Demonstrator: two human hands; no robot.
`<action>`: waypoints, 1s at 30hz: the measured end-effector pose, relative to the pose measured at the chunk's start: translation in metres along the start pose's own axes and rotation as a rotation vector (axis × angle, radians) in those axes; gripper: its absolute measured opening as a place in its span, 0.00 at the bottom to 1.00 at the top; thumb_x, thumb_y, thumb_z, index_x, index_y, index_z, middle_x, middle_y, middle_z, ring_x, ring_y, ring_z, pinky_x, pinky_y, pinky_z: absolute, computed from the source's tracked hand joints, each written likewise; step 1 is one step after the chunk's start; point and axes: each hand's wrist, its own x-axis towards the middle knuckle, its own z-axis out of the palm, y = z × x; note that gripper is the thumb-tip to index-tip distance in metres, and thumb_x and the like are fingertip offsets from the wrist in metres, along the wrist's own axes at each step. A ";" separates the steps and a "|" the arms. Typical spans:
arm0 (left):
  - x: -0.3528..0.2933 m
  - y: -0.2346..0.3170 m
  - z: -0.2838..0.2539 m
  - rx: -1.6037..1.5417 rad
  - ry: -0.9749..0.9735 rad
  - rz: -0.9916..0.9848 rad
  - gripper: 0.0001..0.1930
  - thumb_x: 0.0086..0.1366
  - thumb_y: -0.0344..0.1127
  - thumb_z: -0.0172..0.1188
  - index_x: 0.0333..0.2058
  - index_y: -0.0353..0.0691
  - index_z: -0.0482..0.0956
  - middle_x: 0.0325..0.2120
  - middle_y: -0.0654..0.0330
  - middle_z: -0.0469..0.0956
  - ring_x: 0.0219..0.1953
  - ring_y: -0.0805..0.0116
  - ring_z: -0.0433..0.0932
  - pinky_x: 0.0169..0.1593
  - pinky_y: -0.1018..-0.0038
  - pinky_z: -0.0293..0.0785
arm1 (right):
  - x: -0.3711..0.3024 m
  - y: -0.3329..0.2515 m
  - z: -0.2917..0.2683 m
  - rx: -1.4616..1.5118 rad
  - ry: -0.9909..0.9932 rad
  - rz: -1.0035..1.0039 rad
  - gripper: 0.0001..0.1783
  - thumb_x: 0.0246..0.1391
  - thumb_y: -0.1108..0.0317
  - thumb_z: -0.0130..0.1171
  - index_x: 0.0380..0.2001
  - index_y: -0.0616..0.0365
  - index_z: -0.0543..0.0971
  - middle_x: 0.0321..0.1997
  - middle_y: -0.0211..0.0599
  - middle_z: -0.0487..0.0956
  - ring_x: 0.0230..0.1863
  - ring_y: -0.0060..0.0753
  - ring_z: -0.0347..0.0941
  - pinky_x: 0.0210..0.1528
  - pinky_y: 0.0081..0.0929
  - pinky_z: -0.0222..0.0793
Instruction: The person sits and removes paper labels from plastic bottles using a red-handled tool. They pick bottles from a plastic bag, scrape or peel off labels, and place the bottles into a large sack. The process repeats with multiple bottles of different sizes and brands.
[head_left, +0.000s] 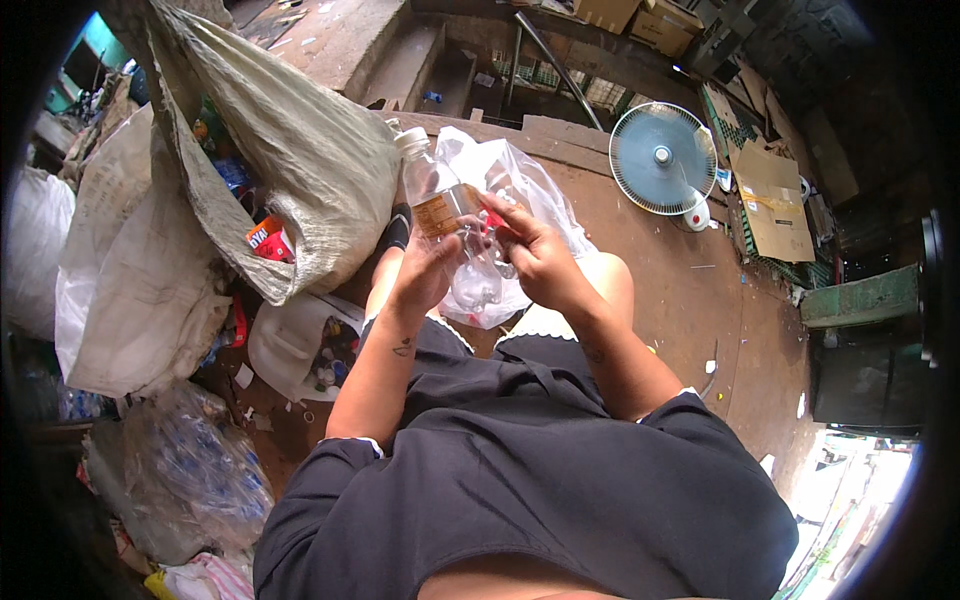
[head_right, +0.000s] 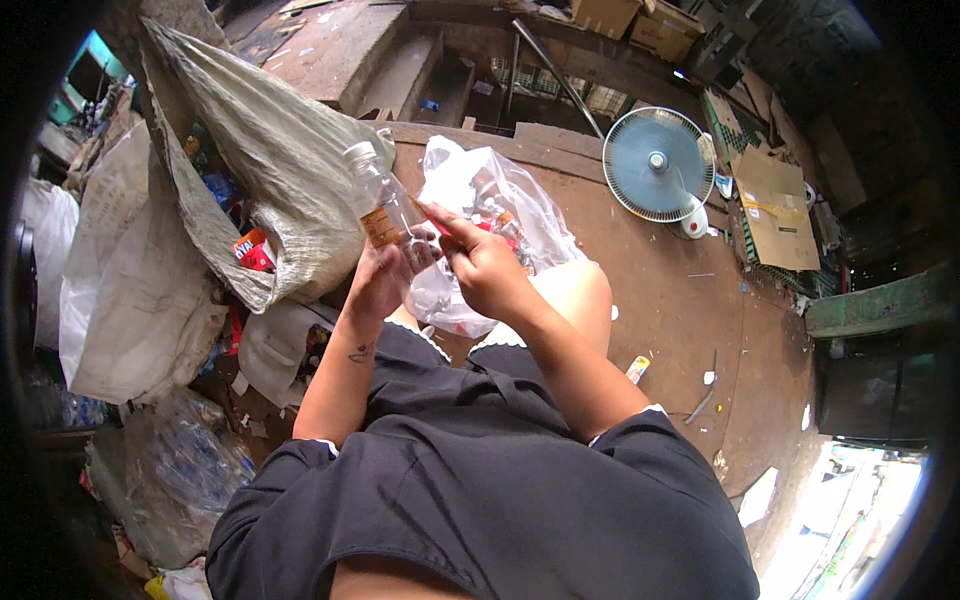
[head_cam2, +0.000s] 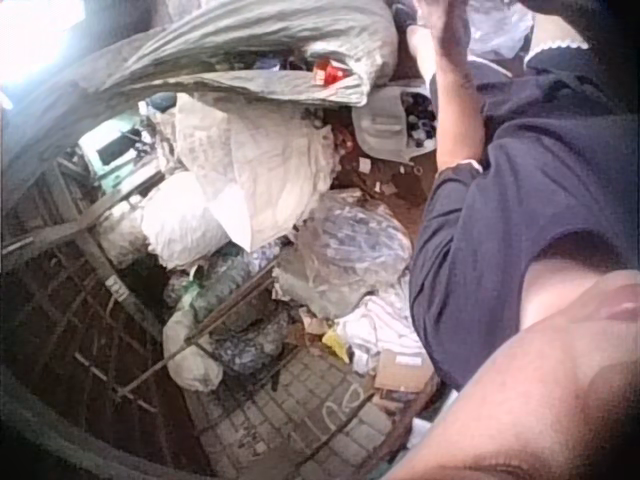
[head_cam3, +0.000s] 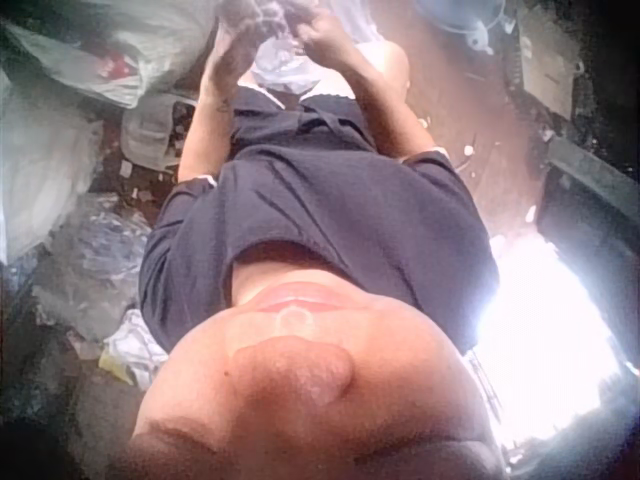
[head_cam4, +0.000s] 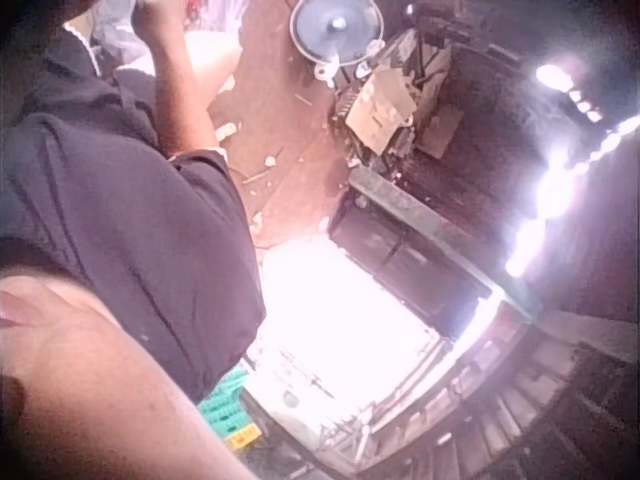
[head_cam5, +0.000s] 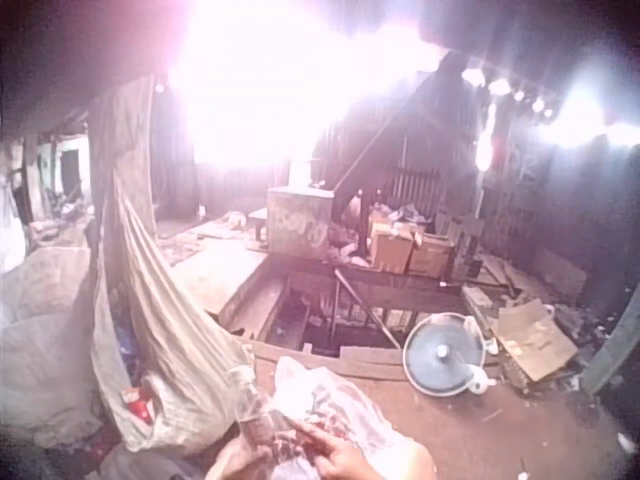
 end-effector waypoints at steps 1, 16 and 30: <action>-0.001 0.016 0.014 -0.029 0.046 -0.099 0.32 0.52 0.50 0.61 0.50 0.38 0.64 0.39 0.56 0.72 0.43 0.64 0.71 0.55 0.56 0.62 | 0.000 0.003 -0.002 -0.001 0.042 -0.012 0.24 0.57 0.77 0.42 0.59 0.58 0.62 0.51 0.32 0.70 0.43 0.17 0.65 0.47 0.12 0.59; -0.004 0.031 0.010 -0.066 0.112 -0.041 0.32 0.54 0.35 0.57 0.56 0.38 0.55 0.45 0.53 0.69 0.45 0.62 0.72 0.49 0.57 0.70 | -0.014 -0.006 -0.019 0.731 -0.180 0.211 0.15 0.60 0.66 0.45 0.49 0.57 0.68 0.25 0.27 0.70 0.23 0.15 0.65 0.24 0.13 0.61; -0.047 0.055 -0.020 -0.052 0.143 -0.115 0.43 0.40 0.40 0.67 0.55 0.31 0.58 0.52 0.52 0.64 0.58 0.58 0.61 0.58 0.55 0.60 | 0.039 0.019 0.037 0.271 -0.018 0.274 0.09 0.59 0.68 0.45 0.40 0.59 0.71 0.22 0.25 0.70 0.18 0.13 0.60 0.19 0.13 0.56</action>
